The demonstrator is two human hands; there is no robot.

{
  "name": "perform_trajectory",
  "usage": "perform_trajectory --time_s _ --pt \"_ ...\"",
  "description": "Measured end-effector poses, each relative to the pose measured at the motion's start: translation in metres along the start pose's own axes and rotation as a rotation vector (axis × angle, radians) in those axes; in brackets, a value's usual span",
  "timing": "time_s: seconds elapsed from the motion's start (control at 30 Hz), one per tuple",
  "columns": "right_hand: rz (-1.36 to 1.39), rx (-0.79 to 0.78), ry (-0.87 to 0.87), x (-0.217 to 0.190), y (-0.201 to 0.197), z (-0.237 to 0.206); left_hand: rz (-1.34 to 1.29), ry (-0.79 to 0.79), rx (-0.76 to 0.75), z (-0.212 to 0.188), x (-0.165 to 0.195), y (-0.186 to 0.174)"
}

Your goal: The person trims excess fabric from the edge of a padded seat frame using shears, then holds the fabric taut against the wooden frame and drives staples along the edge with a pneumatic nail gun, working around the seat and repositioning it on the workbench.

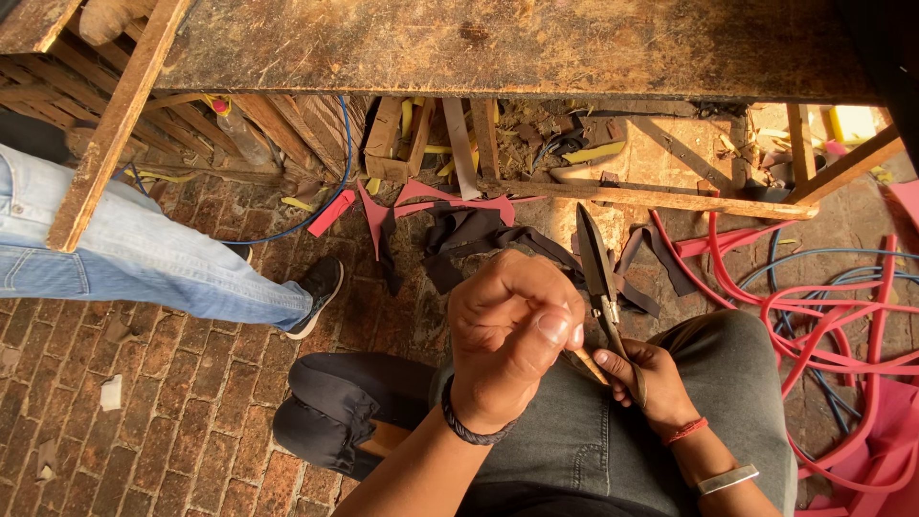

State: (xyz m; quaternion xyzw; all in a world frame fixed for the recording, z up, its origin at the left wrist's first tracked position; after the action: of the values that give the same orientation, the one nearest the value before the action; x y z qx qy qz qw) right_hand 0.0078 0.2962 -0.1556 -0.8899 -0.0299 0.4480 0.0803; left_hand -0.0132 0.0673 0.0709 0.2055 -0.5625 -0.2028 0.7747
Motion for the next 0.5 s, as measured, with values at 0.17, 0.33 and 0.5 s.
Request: perform_trajectory --time_s 0.17,0.33,0.5 --pt "0.052 0.0 0.013 0.004 0.005 0.004 0.081 -0.117 -0.434 -0.023 0.019 -0.018" --pt "0.01 -0.016 -0.027 0.004 0.006 0.003 0.264 -0.364 -0.829 -0.056 0.023 -0.036" --pt "-0.026 0.037 -0.09 -0.021 0.01 -0.01 0.419 -0.427 -0.885 -0.066 0.013 -0.049"
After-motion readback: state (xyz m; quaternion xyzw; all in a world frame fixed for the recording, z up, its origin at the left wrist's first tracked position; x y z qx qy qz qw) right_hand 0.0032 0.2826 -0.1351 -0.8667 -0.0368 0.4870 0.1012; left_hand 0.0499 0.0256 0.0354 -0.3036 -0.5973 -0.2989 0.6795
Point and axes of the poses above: each hand's wrist, its own z-axis towards the middle knuckle, its own y-axis out of the palm, x = y × z, the point moved 1 cm from there along z, towards the middle knuckle, and after that the axes turned 12 degrees about x, right-handed, at the moved point
